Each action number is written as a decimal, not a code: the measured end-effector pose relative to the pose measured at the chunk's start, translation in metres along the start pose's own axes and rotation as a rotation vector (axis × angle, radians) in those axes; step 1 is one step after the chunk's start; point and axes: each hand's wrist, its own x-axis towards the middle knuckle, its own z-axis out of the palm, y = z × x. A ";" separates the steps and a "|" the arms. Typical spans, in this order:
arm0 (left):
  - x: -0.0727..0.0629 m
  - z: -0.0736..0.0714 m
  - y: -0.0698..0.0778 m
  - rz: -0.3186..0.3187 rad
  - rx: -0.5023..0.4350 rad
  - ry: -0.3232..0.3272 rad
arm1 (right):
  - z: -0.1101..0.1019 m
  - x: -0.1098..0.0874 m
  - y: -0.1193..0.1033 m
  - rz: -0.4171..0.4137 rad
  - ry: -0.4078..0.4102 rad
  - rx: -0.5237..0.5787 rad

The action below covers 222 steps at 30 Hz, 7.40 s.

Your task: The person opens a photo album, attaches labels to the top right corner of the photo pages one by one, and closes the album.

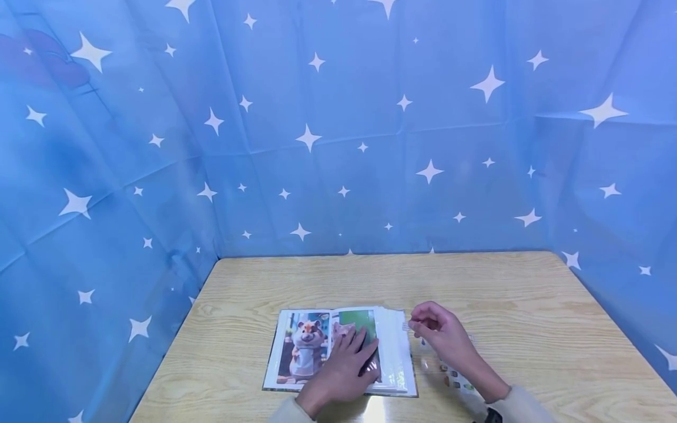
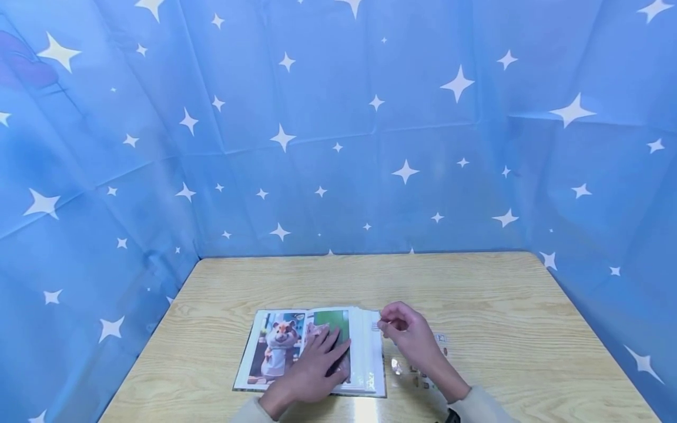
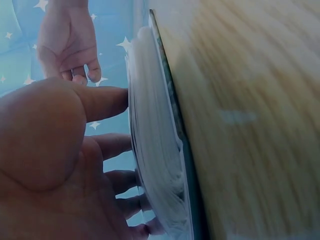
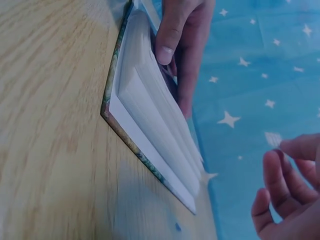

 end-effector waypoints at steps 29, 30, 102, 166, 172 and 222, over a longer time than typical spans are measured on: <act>0.002 0.005 -0.002 0.005 0.088 -0.045 | 0.046 0.043 0.017 -0.008 -0.058 -0.086; 0.002 0.005 -0.002 0.008 0.088 -0.044 | 0.047 0.045 0.018 -0.014 -0.062 -0.096; 0.004 0.006 -0.002 0.003 0.122 -0.070 | 0.075 0.068 0.016 -0.290 -0.336 -0.672; 0.002 0.006 0.003 -0.020 0.124 -0.093 | 0.076 0.074 0.039 0.093 -0.157 -0.275; 0.002 0.007 0.002 -0.016 0.131 -0.087 | 0.076 0.074 0.039 0.092 -0.162 -0.281; 0.004 0.004 0.001 -0.028 0.030 -0.083 | 0.068 0.072 0.038 0.013 -0.138 -0.318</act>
